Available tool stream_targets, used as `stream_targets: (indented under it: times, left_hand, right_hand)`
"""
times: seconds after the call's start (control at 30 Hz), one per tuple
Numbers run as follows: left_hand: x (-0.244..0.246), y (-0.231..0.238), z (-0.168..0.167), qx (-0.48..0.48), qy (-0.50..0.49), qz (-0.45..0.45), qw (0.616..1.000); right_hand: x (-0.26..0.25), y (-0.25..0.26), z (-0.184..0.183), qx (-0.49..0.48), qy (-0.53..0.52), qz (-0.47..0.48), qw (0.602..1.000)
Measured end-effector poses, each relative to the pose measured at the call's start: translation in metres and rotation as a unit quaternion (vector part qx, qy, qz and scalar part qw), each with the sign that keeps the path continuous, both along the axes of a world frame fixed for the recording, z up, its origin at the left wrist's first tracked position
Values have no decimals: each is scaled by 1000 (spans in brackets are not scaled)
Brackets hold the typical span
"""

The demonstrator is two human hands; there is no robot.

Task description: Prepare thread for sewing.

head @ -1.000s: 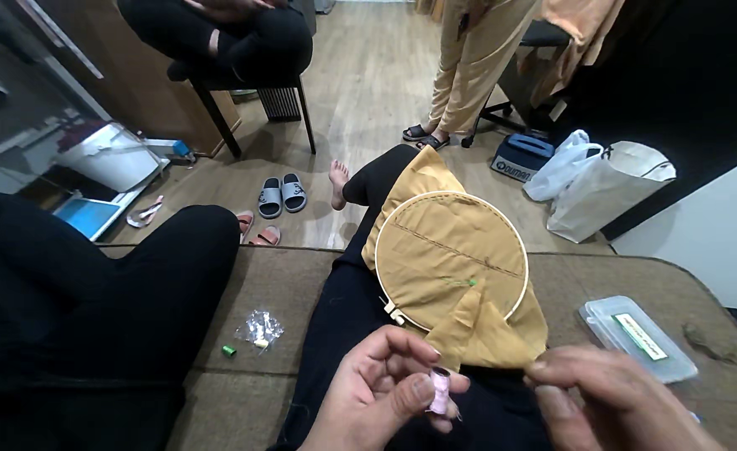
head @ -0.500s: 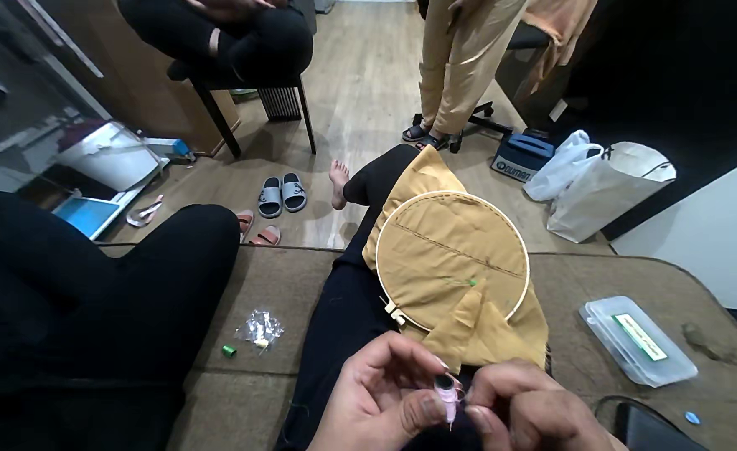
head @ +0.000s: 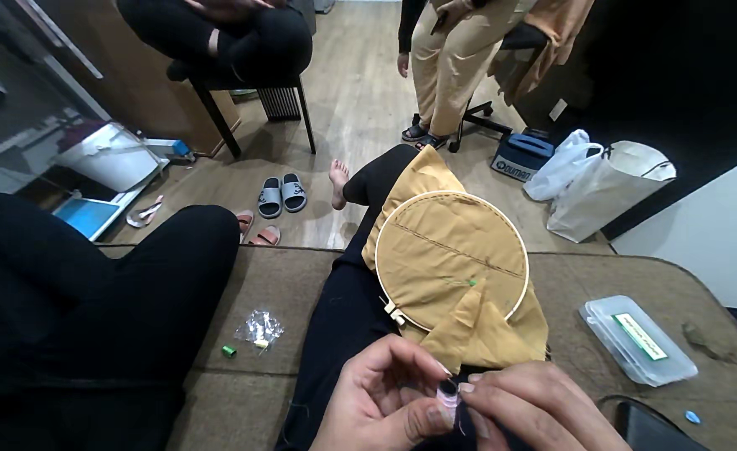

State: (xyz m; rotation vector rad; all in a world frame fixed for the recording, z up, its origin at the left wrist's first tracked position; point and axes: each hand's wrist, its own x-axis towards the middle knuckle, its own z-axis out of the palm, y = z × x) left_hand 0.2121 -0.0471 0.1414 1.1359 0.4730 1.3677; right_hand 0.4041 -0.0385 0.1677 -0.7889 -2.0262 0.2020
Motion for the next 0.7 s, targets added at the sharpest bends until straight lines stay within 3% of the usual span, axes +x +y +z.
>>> stream_targets:
  times: [0.47, 0.7]
  left_hand:
    - [2, -2, 4, -2, 19, 17, 1000]
    - [7, -4, 2, 82, 140, 119, 980]
  right_hand:
    - [-6, 1, 0, 18, -21, -34, 999]
    - [-11, 1, 3, -32, -39, -5, 999]
